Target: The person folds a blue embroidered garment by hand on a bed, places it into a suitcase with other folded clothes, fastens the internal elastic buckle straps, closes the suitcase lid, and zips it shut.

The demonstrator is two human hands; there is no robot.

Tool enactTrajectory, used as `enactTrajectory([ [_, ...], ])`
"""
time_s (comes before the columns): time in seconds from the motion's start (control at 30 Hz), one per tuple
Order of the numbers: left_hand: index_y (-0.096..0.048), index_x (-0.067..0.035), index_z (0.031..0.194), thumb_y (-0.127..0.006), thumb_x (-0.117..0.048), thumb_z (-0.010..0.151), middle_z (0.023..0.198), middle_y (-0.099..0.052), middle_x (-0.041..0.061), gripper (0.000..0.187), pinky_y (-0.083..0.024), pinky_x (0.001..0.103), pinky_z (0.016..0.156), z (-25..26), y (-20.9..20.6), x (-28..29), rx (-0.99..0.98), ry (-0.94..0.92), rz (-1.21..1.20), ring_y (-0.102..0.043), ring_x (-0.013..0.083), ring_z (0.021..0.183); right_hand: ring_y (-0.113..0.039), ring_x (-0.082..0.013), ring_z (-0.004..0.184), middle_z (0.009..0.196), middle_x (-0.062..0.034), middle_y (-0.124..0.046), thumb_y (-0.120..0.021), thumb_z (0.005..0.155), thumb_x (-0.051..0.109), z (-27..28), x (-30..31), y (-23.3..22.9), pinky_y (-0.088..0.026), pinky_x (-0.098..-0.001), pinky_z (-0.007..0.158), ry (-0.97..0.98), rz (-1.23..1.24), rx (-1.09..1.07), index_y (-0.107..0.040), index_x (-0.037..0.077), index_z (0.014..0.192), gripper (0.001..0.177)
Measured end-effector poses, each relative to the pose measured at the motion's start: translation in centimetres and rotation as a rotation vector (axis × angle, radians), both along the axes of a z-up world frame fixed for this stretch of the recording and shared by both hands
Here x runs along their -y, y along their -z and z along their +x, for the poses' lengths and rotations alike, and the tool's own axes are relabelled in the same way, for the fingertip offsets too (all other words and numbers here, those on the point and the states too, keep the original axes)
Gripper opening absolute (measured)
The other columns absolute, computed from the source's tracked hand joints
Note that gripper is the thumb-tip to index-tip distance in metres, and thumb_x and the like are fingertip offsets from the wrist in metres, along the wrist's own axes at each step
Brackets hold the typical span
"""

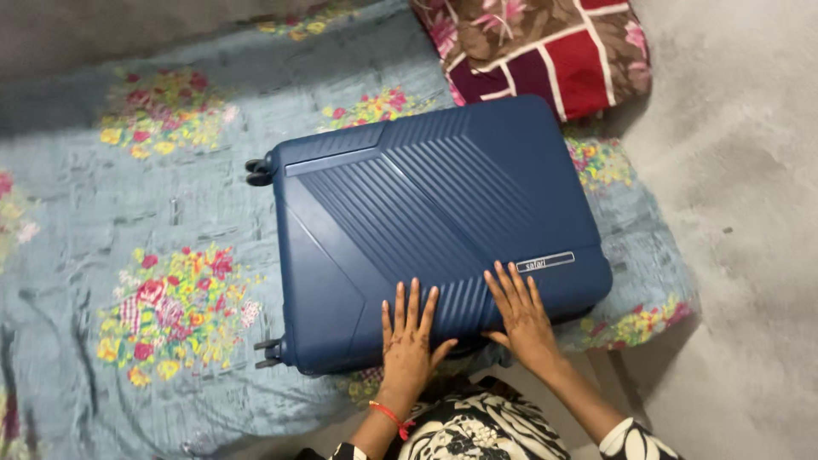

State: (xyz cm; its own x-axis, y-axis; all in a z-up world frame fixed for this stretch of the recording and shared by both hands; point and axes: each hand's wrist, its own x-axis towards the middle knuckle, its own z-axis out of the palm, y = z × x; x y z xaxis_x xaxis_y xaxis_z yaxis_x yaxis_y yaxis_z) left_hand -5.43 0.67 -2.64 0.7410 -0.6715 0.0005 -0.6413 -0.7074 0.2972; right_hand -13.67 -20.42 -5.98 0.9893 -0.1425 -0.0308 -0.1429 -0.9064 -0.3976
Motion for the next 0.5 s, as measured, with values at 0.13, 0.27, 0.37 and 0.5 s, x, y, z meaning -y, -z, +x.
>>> enactTrajectory([
  [0.13,-0.031,-0.009,0.158,-0.061,-0.054,0.093,0.166,-0.021,0.018,0.085,-0.008,0.059,0.121,0.5,-1.4,1.2,-0.044,0.082,-0.157,-0.012,0.0405,0.154,-0.017,-0.0385,0.150,0.161,-0.0156,-0.023,-0.085,0.073,0.043,-0.1,0.4,-0.6,-0.017,-0.0576,0.117,0.005,0.188,0.079,-0.027,0.010,0.154,0.105],
  [0.27,-0.033,-0.013,0.160,-0.057,-0.047,0.101,0.170,-0.022,0.015,0.072,-0.008,0.059,0.124,3.2,-1.9,4.8,-0.023,0.188,-0.154,-0.011,0.0392,0.158,-0.032,-0.0284,0.157,0.166,-0.0084,-0.037,-0.070,0.095,0.036,-0.4,1.6,0.2,-0.024,-0.0501,0.128,0.166,0.256,0.168,-0.038,0.016,0.157,0.073],
  [0.37,-0.034,-0.016,0.160,-0.056,-0.045,0.099,0.169,-0.021,0.014,0.071,-0.007,0.059,0.123,4.5,-1.8,8.0,-0.044,0.249,-0.148,-0.010,0.0386,0.157,-0.028,-0.0341,0.155,0.165,-0.0126,-0.035,-0.065,0.096,0.034,0.4,3.2,0.8,-0.024,-0.0498,0.126,0.230,0.193,0.206,-0.036,0.013,0.156,0.070],
  [0.5,-0.033,-0.017,0.160,-0.057,-0.046,0.098,0.169,-0.020,0.013,0.073,-0.006,0.059,0.122,5.1,-1.3,11.3,-0.048,0.261,-0.143,-0.009,0.0397,0.156,-0.024,-0.0388,0.154,0.165,-0.0206,-0.028,-0.062,0.097,0.036,1.1,6.0,2.1,-0.021,-0.0530,0.123,0.382,0.120,0.224,-0.027,0.003,0.159,0.078],
])
